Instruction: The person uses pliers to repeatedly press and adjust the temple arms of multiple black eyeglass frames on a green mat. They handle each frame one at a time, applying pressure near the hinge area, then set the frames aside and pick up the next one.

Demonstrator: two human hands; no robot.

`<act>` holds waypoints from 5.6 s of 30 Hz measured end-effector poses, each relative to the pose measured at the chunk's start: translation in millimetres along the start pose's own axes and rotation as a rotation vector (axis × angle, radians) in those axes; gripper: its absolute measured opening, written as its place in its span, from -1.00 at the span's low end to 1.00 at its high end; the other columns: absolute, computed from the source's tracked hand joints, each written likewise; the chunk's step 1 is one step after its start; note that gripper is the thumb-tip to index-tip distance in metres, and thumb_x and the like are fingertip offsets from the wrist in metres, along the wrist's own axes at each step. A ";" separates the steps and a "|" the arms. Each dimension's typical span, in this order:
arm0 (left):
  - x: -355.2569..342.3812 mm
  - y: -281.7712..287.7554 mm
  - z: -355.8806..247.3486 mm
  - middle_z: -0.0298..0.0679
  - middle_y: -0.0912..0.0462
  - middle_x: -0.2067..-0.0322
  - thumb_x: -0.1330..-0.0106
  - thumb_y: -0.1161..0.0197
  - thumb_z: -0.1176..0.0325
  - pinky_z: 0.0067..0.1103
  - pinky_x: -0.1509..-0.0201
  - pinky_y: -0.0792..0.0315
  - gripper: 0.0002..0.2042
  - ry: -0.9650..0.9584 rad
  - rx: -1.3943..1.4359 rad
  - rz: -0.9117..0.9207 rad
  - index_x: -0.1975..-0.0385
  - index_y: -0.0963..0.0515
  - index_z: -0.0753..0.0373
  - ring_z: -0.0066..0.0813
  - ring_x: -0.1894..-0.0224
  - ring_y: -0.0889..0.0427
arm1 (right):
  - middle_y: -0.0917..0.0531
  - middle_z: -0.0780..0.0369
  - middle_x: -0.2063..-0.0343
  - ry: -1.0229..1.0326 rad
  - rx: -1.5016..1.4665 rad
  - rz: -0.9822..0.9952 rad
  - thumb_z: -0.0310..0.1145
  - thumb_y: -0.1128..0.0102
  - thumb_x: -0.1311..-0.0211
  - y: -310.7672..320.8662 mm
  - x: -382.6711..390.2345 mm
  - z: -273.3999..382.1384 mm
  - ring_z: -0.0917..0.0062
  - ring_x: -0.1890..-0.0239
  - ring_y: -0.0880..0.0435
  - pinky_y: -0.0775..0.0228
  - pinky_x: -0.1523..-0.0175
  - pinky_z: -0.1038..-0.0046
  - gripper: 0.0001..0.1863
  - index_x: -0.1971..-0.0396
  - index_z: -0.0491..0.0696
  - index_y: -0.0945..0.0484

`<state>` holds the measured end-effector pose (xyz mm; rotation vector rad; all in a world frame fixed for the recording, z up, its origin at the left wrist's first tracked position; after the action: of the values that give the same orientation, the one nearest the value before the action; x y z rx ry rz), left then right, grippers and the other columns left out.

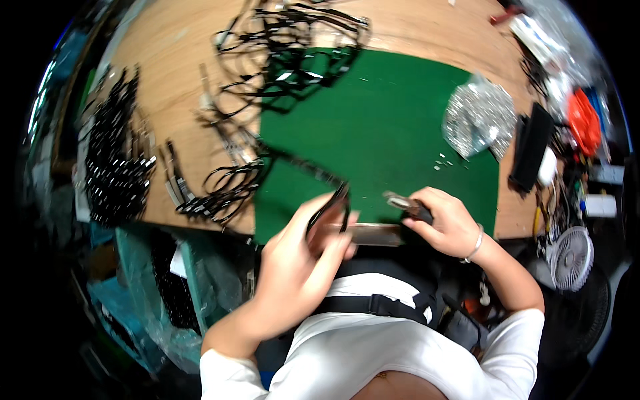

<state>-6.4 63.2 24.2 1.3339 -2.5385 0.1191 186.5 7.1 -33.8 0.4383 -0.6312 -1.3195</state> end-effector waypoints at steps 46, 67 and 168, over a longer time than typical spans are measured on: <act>-143.4 24.6 -39.3 -0.13 -0.44 0.43 0.04 -0.09 0.39 -0.43 0.16 -0.33 -0.83 -0.750 -1.108 -0.620 0.43 -0.43 0.27 -0.18 0.31 -0.43 | -0.52 0.08 0.49 -0.156 -0.040 -0.027 -0.27 -0.16 0.03 6.3 0.1 1.3 0.25 0.43 -0.52 -0.34 0.29 0.40 -0.71 0.40 -0.18 -0.44; -179.3 28.5 -52.7 -0.09 -0.40 0.51 -0.03 -0.08 0.41 -0.35 0.11 -0.26 -0.91 -1.010 -0.414 -0.742 0.58 -0.40 0.30 -0.13 0.33 -0.41 | -0.49 0.11 0.26 0.038 0.387 -0.254 -0.40 -0.07 -0.08 22.5 -0.5 3.4 0.39 0.21 -0.47 -0.29 0.09 0.45 -0.69 0.18 -0.23 -0.39; -3.7 -62.4 -4.1 -0.04 -0.39 0.08 -0.01 -0.11 0.67 -0.50 0.03 -0.37 -0.20 -0.302 0.383 0.302 -0.17 0.27 0.19 -0.38 0.09 -0.45 | -0.48 0.15 0.25 -0.232 -1.034 -0.122 -0.27 -0.21 0.05 9.7 25.6 59.3 0.45 0.13 -0.48 -0.31 -0.01 0.43 -0.50 0.15 -0.25 -0.32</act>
<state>47.5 31.2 23.9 1.1470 -3.0821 0.5231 158.3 -12.6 21.7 -0.5318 -0.0457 -1.6319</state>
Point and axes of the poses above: each hand's wrist, its own x-axis away from the middle knuckle, its own y-axis out of the back of the hand, z = x × y, the point moved 5 cm from there along -x, towards the middle knuckle
